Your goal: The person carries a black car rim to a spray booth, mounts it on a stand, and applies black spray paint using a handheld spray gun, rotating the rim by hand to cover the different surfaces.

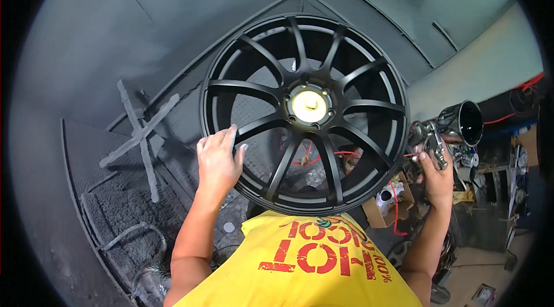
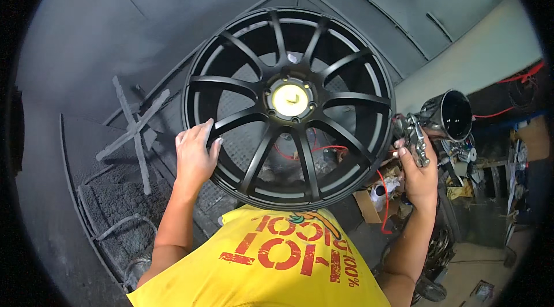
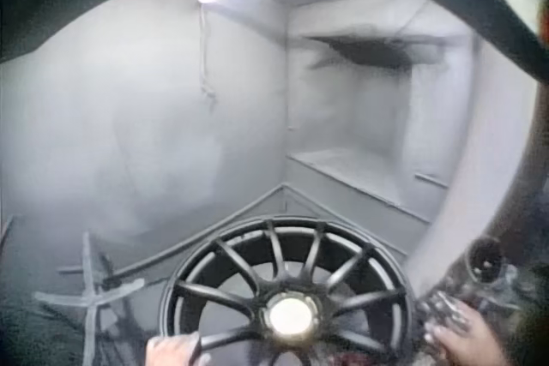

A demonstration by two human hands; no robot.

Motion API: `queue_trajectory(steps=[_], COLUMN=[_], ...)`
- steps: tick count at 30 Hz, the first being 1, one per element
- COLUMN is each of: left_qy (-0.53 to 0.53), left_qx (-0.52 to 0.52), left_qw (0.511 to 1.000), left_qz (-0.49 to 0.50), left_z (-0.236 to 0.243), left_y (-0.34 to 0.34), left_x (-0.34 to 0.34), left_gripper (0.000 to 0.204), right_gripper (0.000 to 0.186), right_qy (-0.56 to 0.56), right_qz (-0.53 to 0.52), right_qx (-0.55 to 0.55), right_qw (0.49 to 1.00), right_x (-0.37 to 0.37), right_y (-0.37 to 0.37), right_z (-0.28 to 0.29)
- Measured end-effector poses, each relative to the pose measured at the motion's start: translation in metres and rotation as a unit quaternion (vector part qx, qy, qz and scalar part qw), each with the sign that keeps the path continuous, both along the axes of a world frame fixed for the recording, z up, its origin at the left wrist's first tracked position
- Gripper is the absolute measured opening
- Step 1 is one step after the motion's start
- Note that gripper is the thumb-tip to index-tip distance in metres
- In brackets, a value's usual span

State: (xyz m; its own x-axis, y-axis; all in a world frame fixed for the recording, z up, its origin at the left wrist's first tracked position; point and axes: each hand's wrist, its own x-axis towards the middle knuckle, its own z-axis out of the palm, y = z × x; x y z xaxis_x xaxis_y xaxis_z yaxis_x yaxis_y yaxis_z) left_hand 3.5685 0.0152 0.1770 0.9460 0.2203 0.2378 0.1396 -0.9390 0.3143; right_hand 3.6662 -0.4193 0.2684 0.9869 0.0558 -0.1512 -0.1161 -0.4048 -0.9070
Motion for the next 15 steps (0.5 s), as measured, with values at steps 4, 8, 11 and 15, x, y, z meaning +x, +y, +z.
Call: queue_trajectory(steps=[4,8,11,15], left_qy=[0.007,0.066,0.102,0.11], left_qx=[0.012,-0.017,-0.044,-0.1], left_qw=[1.0,0.998,0.994,0.981], left_qz=[0.015,0.013,-0.011,-0.123], left_z=[0.001,0.014,0.023,0.021], left_y=[-0.026,-0.063,-0.095,-0.12], left_x=[-0.02,-0.041,-0.056,-0.077], left_gripper=[0.058,0.073,0.077,0.066], right_gripper=[0.048,0.053,0.057,0.057], right_qy=[-0.009,0.066,0.106,0.212], right_qz=[0.047,0.055,0.128,0.2], right_qx=[0.018,0.046,0.013,0.064], right_qw=[0.999,0.995,0.986,0.954], right_x=[-0.027,-0.06,-0.078,-0.088], right_y=[-0.036,-0.032,-0.031,-0.004], right_z=[-0.021,-0.023,-0.026,-0.019])
